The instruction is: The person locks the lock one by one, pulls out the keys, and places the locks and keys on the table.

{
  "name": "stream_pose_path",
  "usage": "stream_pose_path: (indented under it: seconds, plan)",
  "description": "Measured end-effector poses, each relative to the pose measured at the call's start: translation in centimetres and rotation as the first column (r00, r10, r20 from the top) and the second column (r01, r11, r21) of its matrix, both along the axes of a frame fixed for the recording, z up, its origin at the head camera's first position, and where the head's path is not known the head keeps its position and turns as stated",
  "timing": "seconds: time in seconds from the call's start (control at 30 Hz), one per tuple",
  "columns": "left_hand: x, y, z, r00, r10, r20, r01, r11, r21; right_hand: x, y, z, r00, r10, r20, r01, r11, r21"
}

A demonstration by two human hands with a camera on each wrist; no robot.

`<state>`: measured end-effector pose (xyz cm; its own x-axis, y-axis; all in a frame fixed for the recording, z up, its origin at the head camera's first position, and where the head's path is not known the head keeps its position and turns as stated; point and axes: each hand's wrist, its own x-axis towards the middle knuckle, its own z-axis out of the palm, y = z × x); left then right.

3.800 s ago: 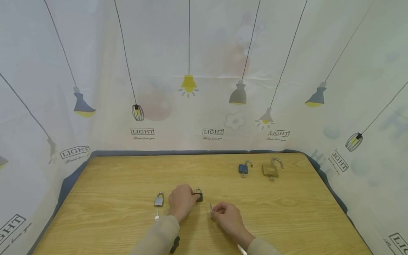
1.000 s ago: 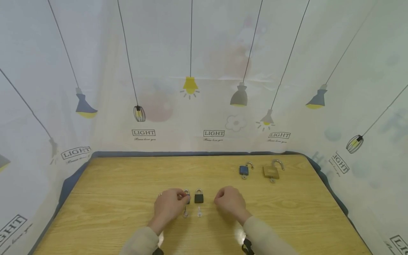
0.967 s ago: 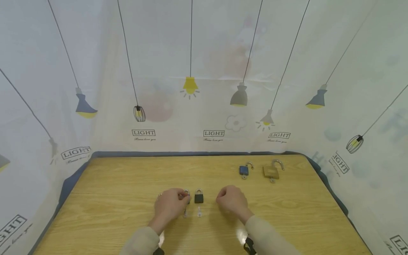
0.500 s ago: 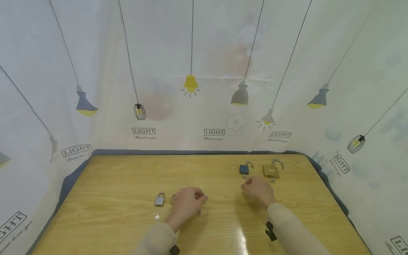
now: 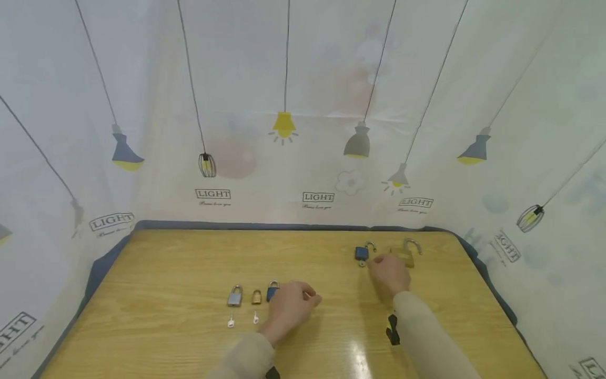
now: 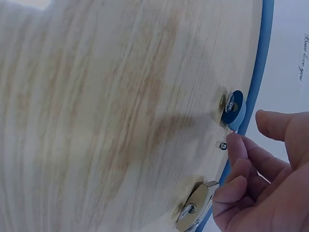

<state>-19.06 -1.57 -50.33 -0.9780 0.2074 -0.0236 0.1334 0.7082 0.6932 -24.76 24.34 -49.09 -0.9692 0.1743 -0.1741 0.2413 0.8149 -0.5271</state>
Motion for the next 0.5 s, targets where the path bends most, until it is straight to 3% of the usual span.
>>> stream_pose_path:
  seconds: [0.3, 0.5]
  plan:
    - [0.2, 0.5, 0.0, 1.000, 0.019, 0.023, -0.019, 1.000, 0.005, -2.4, -0.4, -1.0, 0.998, -0.062, 0.009, 0.062, 0.997, 0.037]
    - [0.5, 0.5, 0.0, 1.000, 0.004, 0.019, -0.004, 1.000, 0.005, -3.4, -1.0, -1.6, 0.995, -0.092, -0.036, 0.094, 0.993, 0.067]
